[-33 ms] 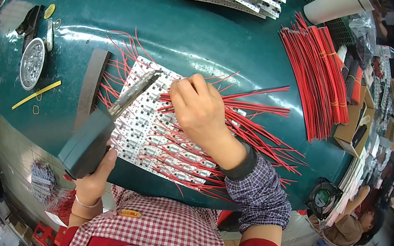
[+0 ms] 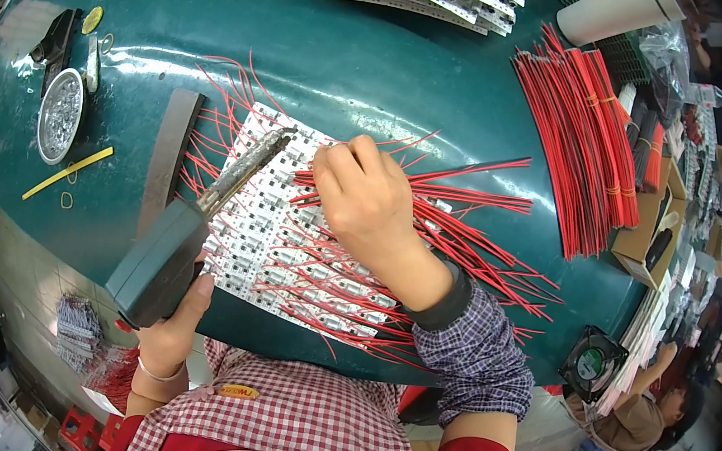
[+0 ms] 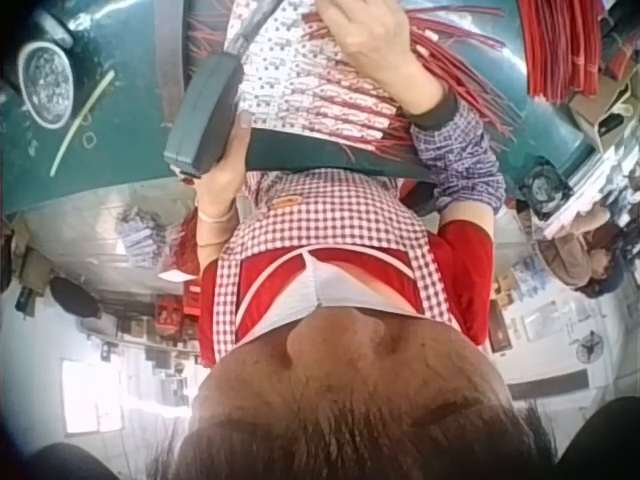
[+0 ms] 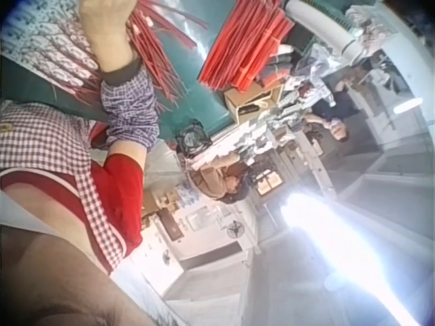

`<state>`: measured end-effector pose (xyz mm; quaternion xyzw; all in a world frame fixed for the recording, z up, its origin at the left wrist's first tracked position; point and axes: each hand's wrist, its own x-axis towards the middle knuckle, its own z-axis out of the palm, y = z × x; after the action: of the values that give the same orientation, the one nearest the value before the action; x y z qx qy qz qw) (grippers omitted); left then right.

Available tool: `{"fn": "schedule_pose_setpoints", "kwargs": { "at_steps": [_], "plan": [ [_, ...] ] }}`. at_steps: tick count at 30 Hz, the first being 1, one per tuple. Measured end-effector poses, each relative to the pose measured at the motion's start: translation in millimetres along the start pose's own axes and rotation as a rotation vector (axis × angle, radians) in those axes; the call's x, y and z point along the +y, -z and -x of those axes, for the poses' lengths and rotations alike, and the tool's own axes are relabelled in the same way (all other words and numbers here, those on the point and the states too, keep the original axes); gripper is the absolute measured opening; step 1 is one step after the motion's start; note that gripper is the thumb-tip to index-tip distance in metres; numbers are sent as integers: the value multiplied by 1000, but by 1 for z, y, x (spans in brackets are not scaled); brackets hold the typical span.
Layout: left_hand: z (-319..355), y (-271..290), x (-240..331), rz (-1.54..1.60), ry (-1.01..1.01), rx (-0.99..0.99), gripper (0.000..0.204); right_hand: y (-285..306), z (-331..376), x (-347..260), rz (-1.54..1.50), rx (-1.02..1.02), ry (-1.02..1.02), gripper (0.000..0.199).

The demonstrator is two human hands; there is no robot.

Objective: The person solders red wires onto LED boards using a soldering iron and solder wire.

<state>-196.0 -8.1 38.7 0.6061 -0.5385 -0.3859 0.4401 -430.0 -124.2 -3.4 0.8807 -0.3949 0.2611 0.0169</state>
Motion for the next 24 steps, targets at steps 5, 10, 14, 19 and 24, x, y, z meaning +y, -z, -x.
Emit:
{"fn": "schedule_pose_setpoints", "kwargs": {
  "at_steps": [5, 10, 14, 19, 24],
  "plan": [
    [4, 0, 4, 26, 2, 52, 26, 2, 2, -1, -51, 102, 3, 46],
    [13, 0, 3, 104, 200, 73, 25, 7, 10, -14, -71, 88, -117, 57],
    [11, -2, 3, 99, 138, 56, 26, 8, 8, -16, -54, 7, -130, 57],
    [6, -5, 5, 72, 58, 42, 25, 8, 7, -17, -81, 31, -86, 49],
    [5, -2, -2, 4, -66, -18, 24, 4, 5, -19, -48, 29, -57, 40]
  ]
}}
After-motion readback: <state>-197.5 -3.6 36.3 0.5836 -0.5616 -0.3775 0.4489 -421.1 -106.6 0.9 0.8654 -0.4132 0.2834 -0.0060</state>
